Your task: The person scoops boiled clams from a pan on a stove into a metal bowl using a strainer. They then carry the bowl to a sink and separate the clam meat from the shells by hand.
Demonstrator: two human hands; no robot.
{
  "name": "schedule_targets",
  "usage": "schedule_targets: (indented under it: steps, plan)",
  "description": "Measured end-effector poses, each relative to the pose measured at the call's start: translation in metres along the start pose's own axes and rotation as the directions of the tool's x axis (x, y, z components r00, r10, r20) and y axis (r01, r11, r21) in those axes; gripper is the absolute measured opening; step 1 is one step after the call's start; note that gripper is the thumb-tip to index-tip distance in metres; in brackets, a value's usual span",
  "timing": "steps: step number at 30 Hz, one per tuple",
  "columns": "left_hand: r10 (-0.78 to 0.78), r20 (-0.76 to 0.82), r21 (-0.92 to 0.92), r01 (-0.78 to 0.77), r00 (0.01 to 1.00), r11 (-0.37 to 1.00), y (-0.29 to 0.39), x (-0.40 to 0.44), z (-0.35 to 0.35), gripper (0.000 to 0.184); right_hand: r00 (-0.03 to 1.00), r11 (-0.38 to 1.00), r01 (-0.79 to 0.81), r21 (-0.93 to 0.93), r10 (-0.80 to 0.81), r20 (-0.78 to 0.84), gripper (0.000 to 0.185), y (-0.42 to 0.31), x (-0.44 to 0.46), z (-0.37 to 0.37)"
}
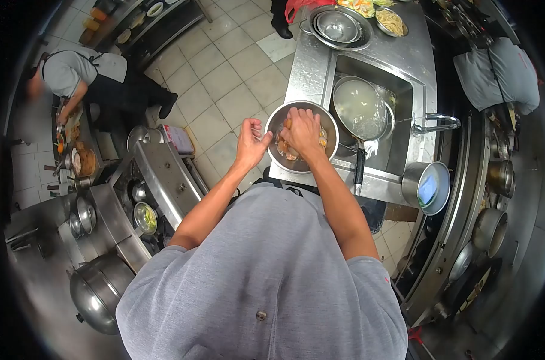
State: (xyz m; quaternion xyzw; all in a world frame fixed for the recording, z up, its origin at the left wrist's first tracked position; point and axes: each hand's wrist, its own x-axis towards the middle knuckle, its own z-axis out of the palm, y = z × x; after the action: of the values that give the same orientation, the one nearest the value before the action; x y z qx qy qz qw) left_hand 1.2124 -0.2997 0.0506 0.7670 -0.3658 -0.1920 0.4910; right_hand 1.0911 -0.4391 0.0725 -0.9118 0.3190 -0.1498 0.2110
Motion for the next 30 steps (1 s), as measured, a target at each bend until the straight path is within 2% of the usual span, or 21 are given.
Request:
schedule_targets:
  steps: [1, 2, 3, 4, 5, 6, 7, 8, 9, 11, 13, 15, 19, 21, 22, 24, 28, 29, 30]
  plan:
    - [0.143, -0.126, 0.139, -0.125, 0.982, 0.982, 0.011, -0.002, -0.002, 0.037, 0.994, 0.996, 0.065, 0.065, -0.058, -0.094, 0.025, 0.001, -0.004, -0.005]
    - [0.298, -0.231, 0.288, -0.227, 0.926, 0.930, 0.022, 0.000, -0.005, 0.034, 0.993, 0.996, 0.066, 0.063, -0.060, -0.099, 0.025, 0.002, -0.007, -0.009]
    - [0.300, -0.229, 0.288, -0.230, 0.926, 0.930, 0.036, 0.003, -0.009, 0.034, 0.987, 0.950, 0.103, 0.293, -0.062, -0.147, 0.027, 0.004, -0.013, -0.013]
    - [0.133, -0.081, 0.110, -0.124, 0.988, 0.986, 0.051, 0.004, -0.013, 0.032, 0.980, 0.851, 0.144, 0.504, -0.051, -0.194, 0.029, 0.003, -0.019, -0.018]
    - [-0.014, 0.096, -0.049, 0.019, 0.995, 0.999, 0.059, 0.006, -0.014, 0.031, 0.979, 0.852, 0.144, 0.503, -0.050, -0.196, 0.029, 0.002, -0.023, -0.022]
    - [-0.012, 0.099, -0.049, 0.017, 0.995, 0.999, 0.059, 0.009, -0.011, 0.031, 0.964, 0.826, 0.214, 0.521, -0.092, -0.250, 0.032, 0.000, -0.027, -0.029]
    - [-0.088, 0.255, -0.260, 0.156, 0.963, 0.953, 0.059, 0.014, -0.006, 0.031, 0.943, 0.796, 0.283, 0.534, -0.130, -0.306, 0.034, 0.000, -0.031, -0.033]
    - [-0.121, 0.418, -0.430, 0.314, 0.900, 0.846, 0.060, 0.020, -0.002, 0.031, 0.942, 0.799, 0.281, 0.532, -0.124, -0.312, 0.034, 0.001, -0.034, -0.034]
    - [-0.114, 0.426, -0.428, 0.311, 0.898, 0.849, 0.059, 0.024, 0.000, 0.031, 0.950, 0.790, 0.268, 0.552, -0.121, -0.287, 0.035, 0.002, -0.037, -0.036]
    - [-0.070, 0.540, -0.471, 0.370, 0.839, 0.800, 0.055, 0.030, 0.000, 0.035, 0.957, 0.783, 0.250, 0.570, -0.109, -0.269, 0.036, 0.006, -0.041, -0.040]
    - [-0.074, 0.577, -0.420, 0.374, 0.813, 0.827, 0.050, 0.036, 0.001, 0.034, 0.931, 0.803, 0.329, 0.496, -0.189, -0.311, 0.036, 0.009, -0.045, -0.042]
    - [-0.094, 0.626, -0.365, 0.397, 0.774, 0.842, 0.048, 0.041, 0.003, 0.030, 0.929, 0.813, 0.331, 0.479, -0.191, -0.317, 0.037, 0.010, -0.048, -0.043]
    - [-0.123, 0.619, -0.364, 0.422, 0.776, 0.831, 0.056, 0.052, 0.009, 0.025, 0.917, 0.844, 0.348, 0.409, -0.215, -0.336, 0.037, 0.016, -0.047, -0.040]
    - [-0.085, 0.624, -0.165, 0.237, 0.777, 0.957, 0.063, 0.058, 0.012, 0.024, 0.917, 0.864, 0.348, 0.365, -0.231, -0.326, 0.035, 0.019, -0.044, -0.038]
    - [-0.085, 0.620, -0.165, 0.236, 0.780, 0.958, 0.076, 0.057, 0.011, 0.024, 0.917, 0.883, 0.346, 0.317, -0.246, -0.316, 0.033, 0.021, -0.042, -0.038]
    - [-0.062, 0.582, 0.046, 0.043, 0.811, 0.998, 0.097, 0.054, 0.009, 0.026, 0.930, 0.893, 0.328, 0.307, -0.248, -0.272, 0.031, 0.026, -0.038, -0.039]
    - [-0.014, 0.479, -0.069, 0.054, 0.878, 0.996, 0.083, 0.067, 0.016, 0.027, 0.930, 0.903, 0.349, 0.251, -0.302, -0.208, 0.026, 0.038, -0.032, -0.043]
    - [-0.081, 0.539, 0.084, 0.043, 0.838, 0.996, 0.086, 0.070, 0.015, 0.028, 0.928, 0.900, 0.356, 0.250, -0.309, -0.209, 0.026, 0.040, -0.032, -0.044]
    - [-0.163, 0.581, 0.234, 0.029, 0.798, 0.972, 0.090, 0.069, 0.010, 0.028, 0.959, 0.930, 0.277, 0.241, -0.251, -0.133, 0.024, 0.040, -0.033, -0.046]
